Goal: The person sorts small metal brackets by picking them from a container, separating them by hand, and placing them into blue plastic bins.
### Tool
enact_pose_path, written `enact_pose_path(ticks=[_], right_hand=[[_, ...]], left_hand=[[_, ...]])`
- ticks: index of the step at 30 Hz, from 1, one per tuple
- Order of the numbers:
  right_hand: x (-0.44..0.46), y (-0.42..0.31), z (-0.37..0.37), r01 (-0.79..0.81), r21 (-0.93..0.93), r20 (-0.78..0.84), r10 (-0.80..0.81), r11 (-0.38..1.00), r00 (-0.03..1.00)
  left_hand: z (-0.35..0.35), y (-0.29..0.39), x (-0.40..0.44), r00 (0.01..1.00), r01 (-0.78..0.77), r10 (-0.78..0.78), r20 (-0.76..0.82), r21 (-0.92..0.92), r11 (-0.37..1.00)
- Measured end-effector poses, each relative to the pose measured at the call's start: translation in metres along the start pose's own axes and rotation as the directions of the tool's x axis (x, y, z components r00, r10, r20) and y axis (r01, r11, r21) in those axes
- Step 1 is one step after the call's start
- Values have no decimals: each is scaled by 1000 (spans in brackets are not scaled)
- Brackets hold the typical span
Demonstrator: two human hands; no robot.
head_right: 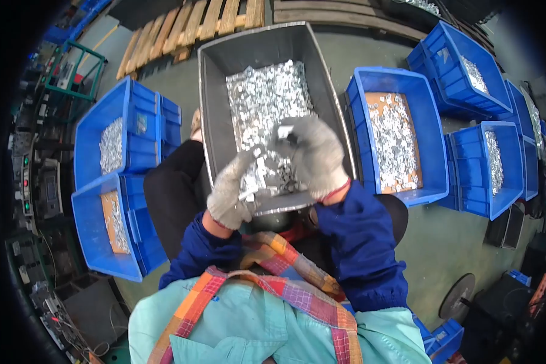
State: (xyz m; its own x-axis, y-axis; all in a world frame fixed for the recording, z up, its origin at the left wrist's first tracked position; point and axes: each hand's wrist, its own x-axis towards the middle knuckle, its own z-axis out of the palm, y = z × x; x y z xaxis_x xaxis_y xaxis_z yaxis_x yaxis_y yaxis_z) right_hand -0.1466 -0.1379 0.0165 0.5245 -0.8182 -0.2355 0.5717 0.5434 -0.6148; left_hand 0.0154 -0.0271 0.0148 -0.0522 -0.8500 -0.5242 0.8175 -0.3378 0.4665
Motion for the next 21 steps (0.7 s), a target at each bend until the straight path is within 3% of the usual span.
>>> enact_pose_path(ticks=[1, 2, 4, 5, 7, 8, 9, 10, 12, 14, 15, 16, 18, 20, 21], right_hand=[[-2, -9, 6, -36, 161, 22, 33, 986, 999], [-3, -15, 14, -14, 144, 55, 7, 990, 998], [6, -11, 10, 18, 168, -97, -2, 986, 995], [9, -9, 4, -17, 93, -119, 28, 996, 992], [5, -10, 6, -16, -394, -40, 0, 919, 999], [1, -13, 9, -141, -420, -74, 121, 897, 990], [-1, -15, 11, -33, -744, 74, 131, 667, 989], [-2, -17, 14, 160, -923, 220, 138, 351, 966], [0, -4, 18, 166, -961, 206, 175, 220, 963], [-1, -6, 20, 157, -975, 192, 246, 155, 950], [-1, -4, 16, 285, -950, 308, 217, 129, 926], [-2, -5, 19, 245, -956, 277, 225, 158, 934], [-4, -7, 24, 163, -963, 214, 239, 215, 947], [-3, -12, 29, -22, -968, 67, 339, 251, 939], [-4, -11, 28, -9, -947, 77, 255, 320, 964]], left_hand=[[4, 3, -3, 1000, 2, -2, -21, 12, 1000], [4, 4, -5, 999, 2, -1, -45, 21, 1000], [-1, 3, 0, 998, 8, -7, -66, 22, 1000], [0, 3, -1, 996, -20, 24, -85, 52, 998], [5, 2, -2, 992, -53, 57, -109, 36, 998], [6, 4, -3, 993, -50, 53, -107, 27, 998], [8, 11, -7, 994, 54, -56, -95, -20, 998], [-3, 4, -2, 998, 17, -15, -63, 33, 999], [-8, -4, 1, 985, -101, 125, -115, 192, 976], [-6, 0, -2, 987, -4, 9, -163, 31, 1000], [-7, 1, -3, 995, 0, 1, -99, 11, 1000], [4, 0, -4, 982, -55, 61, -181, 40, 998], [1, -1, -1, 992, -34, 39, -122, 44, 998], [-10, -6, 5, 996, -53, 52, -75, -7, 999], [-13, -4, 5, 999, -30, 29, -21, -25, 999]])
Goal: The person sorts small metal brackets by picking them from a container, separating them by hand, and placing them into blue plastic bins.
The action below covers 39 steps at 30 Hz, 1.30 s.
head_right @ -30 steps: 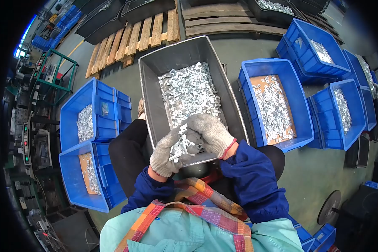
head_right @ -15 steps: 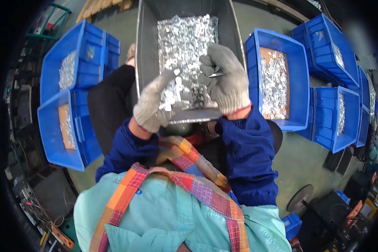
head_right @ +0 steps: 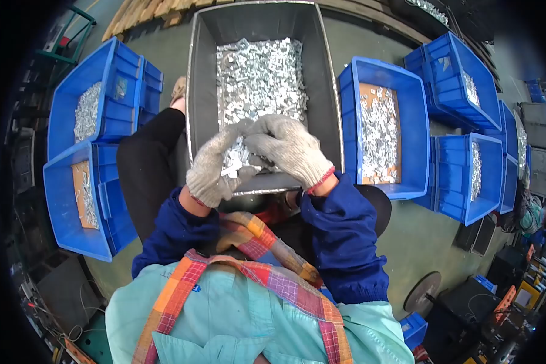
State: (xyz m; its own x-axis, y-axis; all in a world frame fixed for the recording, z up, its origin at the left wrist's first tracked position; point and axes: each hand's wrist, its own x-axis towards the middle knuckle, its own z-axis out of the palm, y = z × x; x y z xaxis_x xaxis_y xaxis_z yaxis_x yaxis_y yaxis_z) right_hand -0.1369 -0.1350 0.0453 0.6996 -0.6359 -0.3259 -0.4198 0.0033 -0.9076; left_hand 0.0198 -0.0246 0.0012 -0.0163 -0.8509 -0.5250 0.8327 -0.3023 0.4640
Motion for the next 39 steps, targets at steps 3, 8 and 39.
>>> enact_pose_path(ticks=[3, 8, 39], right_hand=[[-2, -2, 2, -134, 406, -116, 196, 904, 974], [5, 23, 3, -26, 497, -229, 161, 868, 960], [-6, 18, -11, 123, 360, -408, 37, 925, 912]], left_hand=[[6, 8, -7, 998, 25, -21, -60, 67, 997], [-14, 2, -2, 960, -275, 197, 197, 552, 787], [13, 2, -12, 995, 101, -102, 25, 45, 994]])
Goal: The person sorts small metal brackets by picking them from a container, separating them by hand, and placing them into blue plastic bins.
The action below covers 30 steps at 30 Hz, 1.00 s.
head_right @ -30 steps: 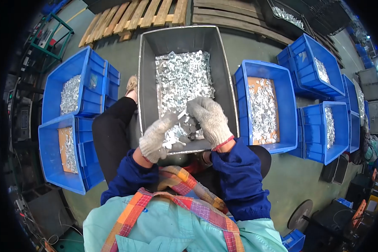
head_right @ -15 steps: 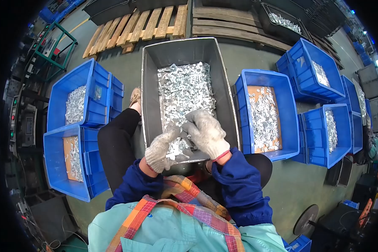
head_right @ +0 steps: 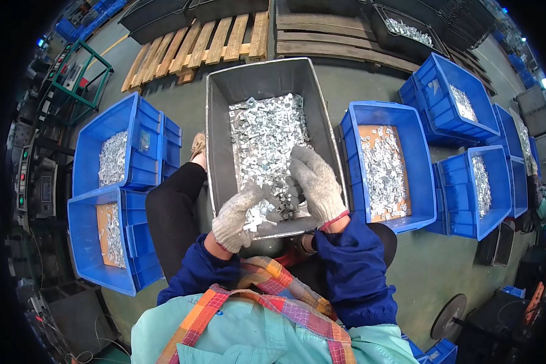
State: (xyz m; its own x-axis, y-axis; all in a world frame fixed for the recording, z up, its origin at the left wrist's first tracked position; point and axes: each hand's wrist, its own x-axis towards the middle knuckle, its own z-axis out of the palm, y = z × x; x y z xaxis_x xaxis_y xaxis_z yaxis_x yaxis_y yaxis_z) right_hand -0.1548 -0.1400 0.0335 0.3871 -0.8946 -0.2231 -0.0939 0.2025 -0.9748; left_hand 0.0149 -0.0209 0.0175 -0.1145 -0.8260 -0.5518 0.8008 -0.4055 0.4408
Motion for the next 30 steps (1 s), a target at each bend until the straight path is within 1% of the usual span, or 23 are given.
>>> enact_pose_path(ticks=[1, 3, 4, 5, 7, 9, 10, 11, 12, 13, 14, 15, 17, 18, 19, 20, 22, 23, 26, 27, 28, 29, 30], right_hand=[[2, 8, -4, 183, -92, 42, -180, 979, 983], [1, 9, -5, 195, -76, 88, -188, 978, 978], [-2, 1, -3, 20, 23, 94, -22, 1000, 995], [-4, -6, -1, -157, 119, 116, 143, 980, 983], [2, 10, -4, -112, 115, 159, 93, 987, 983], [3, 14, -6, 11, 3, 210, -12, 1000, 978], [1, 11, -5, 116, -103, 249, -87, 988, 965], [-2, 7, -3, 92, -125, 270, -56, 988, 961], [-4, 0, 1, 70, -148, 291, -24, 987, 957], [-8, -10, 10, -87, -90, 294, 109, 992, 949], [-10, -14, 16, -241, -31, 306, 239, 970, 921], [-9, -12, 16, -209, -110, 342, 234, 972, 910], [-3, 7, 16, -194, 166, 289, 141, 967, 947], [-1, 12, 16, -176, 301, 253, 100, 937, 962], [0, 5, 13, -277, 462, 257, 172, 843, 951], [9, 20, 10, -174, 610, 192, 69, 773, 979], [-1, -9, 5, -184, 752, 201, 45, 633, 978], [-5, -19, 4, -178, 765, 189, 49, 618, 981], [1, 4, -3, -98, 610, 104, 44, 787, 994], [-3, -9, -5, -240, 390, 180, 182, 889, 967], [-6, -15, -4, -232, 198, 206, 191, 953, 960], [-9, -18, 0, -210, -3, 230, 205, 978, 951], [-11, -22, 4, -174, -202, 252, 223, 964, 942]], left_hand=[[-3, -2, 1, 1000, -14, 14, 3, 26, 1000], [-6, -7, 4, 996, -93, 94, -2, 79, 993], [-8, -9, 6, 991, -132, 133, -2, 106, 986], [-12, -12, 10, 989, -149, 150, -3, 120, 982], [-15, -16, 14, 984, -173, 176, -12, 140, 975], [-11, -15, 13, 981, -179, 187, -42, 142, 973], [-9, -14, 12, 975, -211, 219, -22, 188, 959], [-8, -14, 12, 968, -244, 251, -3, 232, 942], [-10, -15, 13, 950, -309, 307, 60, 318, 896], [-13, -17, 14, 927, -374, 354, 127, 396, 838], [-16, -19, 15, 898, -438, 393, 197, 466, 769], [-16, -18, 14, 865, -500, 422, 270, 526, 688], [-14, -17, 12, 917, -398, 347, 195, 415, 818], [-3, -8, 6, 976, -215, 204, 71, 199, 956], [4, -3, 3, 999, -29, 28, -14, -51, 998], [7, -2, 2, 998, -64, 63, -27, -68, 996], [10, -1, 3, 989, -141, 136, -53, -104, 985], [7, 2, 3, 991, -135, 133, -20, -130, 982], [10, 5, 3, 989, -143, 136, -59, -135, 981], [10, 5, 2, 988, -148, 141, -60, -139, 979], [10, 5, 2, 987, -154, 146, -62, -144, 978], [9, 5, 2, 986, -159, 151, -64, -148, 976], [6, 4, 4, 985, -172, 166, -52, -161, 972]])
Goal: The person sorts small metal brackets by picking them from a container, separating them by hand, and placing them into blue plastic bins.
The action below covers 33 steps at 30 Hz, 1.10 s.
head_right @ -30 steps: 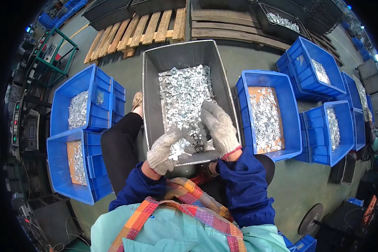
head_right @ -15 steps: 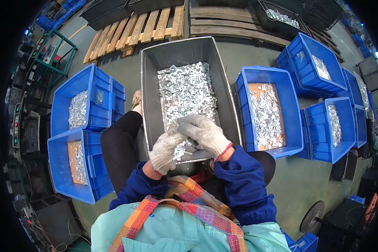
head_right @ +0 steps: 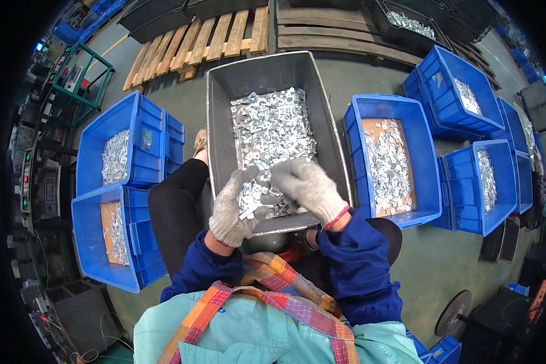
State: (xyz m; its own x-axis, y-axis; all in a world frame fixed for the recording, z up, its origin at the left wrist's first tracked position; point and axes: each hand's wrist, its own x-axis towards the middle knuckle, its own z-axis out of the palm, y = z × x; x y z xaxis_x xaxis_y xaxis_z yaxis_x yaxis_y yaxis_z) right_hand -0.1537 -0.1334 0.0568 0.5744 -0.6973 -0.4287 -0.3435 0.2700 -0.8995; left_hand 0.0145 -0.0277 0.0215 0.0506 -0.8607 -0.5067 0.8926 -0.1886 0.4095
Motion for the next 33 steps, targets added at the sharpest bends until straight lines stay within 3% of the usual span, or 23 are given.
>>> enact_pose_path(ticks=[2, 4, 8, 13, 16, 19, 22, 26, 31, 33], right_hand=[[-3, -8, 6, -85, -87, 126, 96, 993, 987], [3, 3, 10, 8, -170, 158, 19, 985, 987], [4, 7, 11, 59, -234, 128, -29, 971, 991], [2, 3, 11, 51, -215, 46, -42, 975, 998], [4, 11, 11, 148, -337, -86, -187, 930, 979], [-2, 0, 7, 8, -193, -157, -39, 981, 987], [-1, 7, -3, -41, 126, -59, 49, 991, 997], [3, 7, 2, -49, 43, -39, 51, 998, 998], [7, 16, 12, 42, 108, -44, -38, 993, 998], [10, 14, 2, -39, 284, -35, 51, 958, 998]], left_hand=[[-10, -3, 4, 999, -28, 29, 29, -27, 999], [-1, -4, 0, 996, -91, 92, -21, 38, 995], [9, -7, -3, 989, -110, 118, -91, 81, 991], [8, -8, -2, 995, -93, 94, -30, 50, 994], [1, -10, 2, 998, -57, 57, -14, 41, 998], [4, -9, 0, 997, -46, 50, -64, 68, 997], [4, -9, -3, 996, -61, 69, -62, 119, 991], [6, -9, -4, 998, -29, 40, -51, 207, 978], [1, -11, 0, 998, -41, 49, -47, 167, 985], [3, -4, -2, 996, -26, 40, -84, 165, 986]])
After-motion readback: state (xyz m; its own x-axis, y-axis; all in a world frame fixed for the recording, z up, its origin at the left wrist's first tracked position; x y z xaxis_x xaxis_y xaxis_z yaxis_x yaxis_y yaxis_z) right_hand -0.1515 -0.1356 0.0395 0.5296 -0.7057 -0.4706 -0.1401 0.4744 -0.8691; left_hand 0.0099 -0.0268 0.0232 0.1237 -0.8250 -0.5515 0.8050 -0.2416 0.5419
